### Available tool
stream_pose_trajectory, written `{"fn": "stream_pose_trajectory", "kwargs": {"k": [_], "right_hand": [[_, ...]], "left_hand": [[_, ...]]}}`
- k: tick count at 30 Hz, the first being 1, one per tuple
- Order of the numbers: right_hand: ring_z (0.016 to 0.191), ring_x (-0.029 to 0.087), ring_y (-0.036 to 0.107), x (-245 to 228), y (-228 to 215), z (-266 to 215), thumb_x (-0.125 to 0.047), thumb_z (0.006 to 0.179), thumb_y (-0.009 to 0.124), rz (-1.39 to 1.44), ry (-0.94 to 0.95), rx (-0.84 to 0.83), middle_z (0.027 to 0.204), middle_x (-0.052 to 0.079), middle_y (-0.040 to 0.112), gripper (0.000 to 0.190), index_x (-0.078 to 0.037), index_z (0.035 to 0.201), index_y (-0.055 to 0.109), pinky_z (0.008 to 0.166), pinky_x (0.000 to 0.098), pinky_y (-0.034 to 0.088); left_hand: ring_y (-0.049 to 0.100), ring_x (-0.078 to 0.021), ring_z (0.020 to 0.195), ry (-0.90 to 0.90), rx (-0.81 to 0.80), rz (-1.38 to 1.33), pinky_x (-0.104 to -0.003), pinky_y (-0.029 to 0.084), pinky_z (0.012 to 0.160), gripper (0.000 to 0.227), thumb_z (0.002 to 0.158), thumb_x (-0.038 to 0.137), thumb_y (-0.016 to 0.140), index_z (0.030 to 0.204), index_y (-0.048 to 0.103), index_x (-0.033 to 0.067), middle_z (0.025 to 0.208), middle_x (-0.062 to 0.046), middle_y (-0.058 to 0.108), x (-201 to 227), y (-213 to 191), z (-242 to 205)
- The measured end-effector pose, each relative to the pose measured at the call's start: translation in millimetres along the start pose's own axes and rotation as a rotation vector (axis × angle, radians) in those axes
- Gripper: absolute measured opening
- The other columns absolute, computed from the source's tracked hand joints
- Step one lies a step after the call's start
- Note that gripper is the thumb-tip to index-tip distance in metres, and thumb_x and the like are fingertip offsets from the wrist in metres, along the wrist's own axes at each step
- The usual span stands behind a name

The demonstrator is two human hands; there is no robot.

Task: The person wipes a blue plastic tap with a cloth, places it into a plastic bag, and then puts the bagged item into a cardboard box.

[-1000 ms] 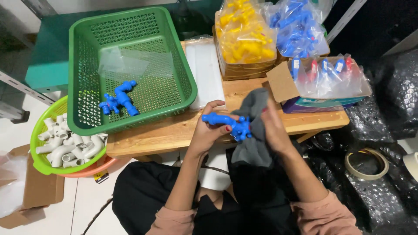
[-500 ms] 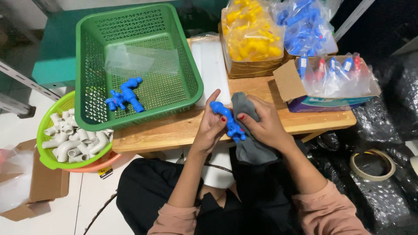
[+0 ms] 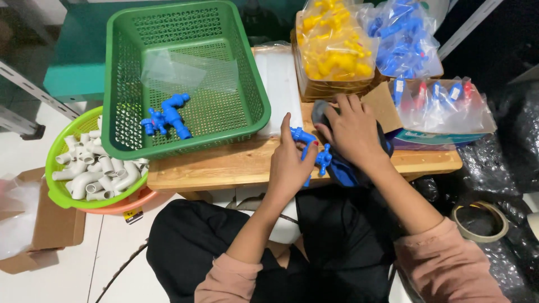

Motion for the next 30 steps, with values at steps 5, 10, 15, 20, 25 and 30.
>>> {"fn": "stream_pose_trajectory", "kwargs": {"k": [5, 10, 15, 20, 25, 30], "right_hand": [[0.118, 0.033, 0.057, 9.7, -5.9, 4.4, -0.029, 0.101, 0.059, 0.216, 0.015, -0.096, 0.119, 0.010, 0.062, 0.021, -0.013, 0.106, 0.071, 0.089, 0.0433, 0.049], [0.130, 0.032, 0.051, 8.4, -36.6, 1.1, -0.027, 0.096, 0.063, 0.416, 0.046, -0.186, 0.130, 0.009, 0.057, 0.028, -0.015, 0.121, 0.067, 0.097, 0.0452, 0.045], [0.137, 0.037, 0.049, -10.8, -57.3, -0.5, -0.039, 0.096, 0.061, 0.332, -0.052, -0.429, 0.132, 0.018, 0.060, 0.041, -0.012, 0.127, 0.066, 0.108, 0.0516, 0.039], [0.127, 0.038, 0.052, -19.9, -88.4, 27.3, -0.033, 0.093, 0.063, 0.417, -0.184, -0.282, 0.132, 0.016, 0.058, 0.040, -0.011, 0.126, 0.065, 0.101, 0.0521, 0.042], [0.117, 0.041, 0.055, -58.0, -108.7, 92.5, -0.012, 0.086, 0.060, 0.643, -0.323, -0.215, 0.130, 0.019, 0.056, 0.058, -0.004, 0.143, 0.055, 0.096, 0.0519, 0.042], [0.079, 0.039, 0.055, -131.3, -92.2, 174.7, -0.003, 0.091, 0.052, 0.636, -0.202, -0.414, 0.094, 0.023, 0.062, 0.014, -0.001, 0.103, 0.059, 0.057, 0.0509, 0.036]], "left_hand": [[0.067, -0.0534, 0.097, -0.022, 0.006, 0.239, -0.064, 0.051, 0.083, 0.080, 0.095, 0.044, 0.052, 0.159, 0.020, 0.0085, 0.103, -0.028, 0.068, 6.8, 0.2, 12.8], [0.069, -0.0522, 0.093, -0.028, -0.006, 0.396, -0.065, 0.050, 0.082, 0.077, 0.099, 0.048, 0.049, 0.159, 0.022, 0.0078, 0.096, -0.025, 0.071, 19.6, -7.2, 9.6], [0.066, -0.0597, 0.100, -0.069, -0.017, 0.356, -0.066, 0.049, 0.087, 0.083, 0.095, 0.061, 0.041, 0.157, 0.024, 0.0085, 0.090, -0.034, 0.070, 27.6, -22.3, 1.8], [0.071, -0.0484, 0.081, 0.203, 0.177, 0.319, -0.059, 0.052, 0.068, 0.047, 0.093, 0.050, 0.048, 0.129, 0.055, 0.0208, 0.074, -0.017, 0.073, 56.5, -58.5, -27.5], [0.056, -0.0270, 0.045, 0.472, 0.417, 0.196, -0.041, 0.042, 0.046, 0.019, 0.097, 0.031, 0.047, 0.104, 0.058, 0.0173, 0.050, 0.001, 0.045, 115.2, -129.2, -35.2], [0.070, -0.0453, 0.081, 0.174, 0.394, 0.449, -0.057, 0.049, 0.062, 0.027, 0.089, 0.037, 0.045, 0.085, 0.052, 0.0114, 0.084, -0.017, 0.074, 78.9, -176.7, 68.7]]}}
Point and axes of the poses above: each hand's wrist, its own z-axis towards the middle knuckle, its own y-axis out of the palm, x = y × z, the point moved 4 cm from there along z, towards the middle knuckle
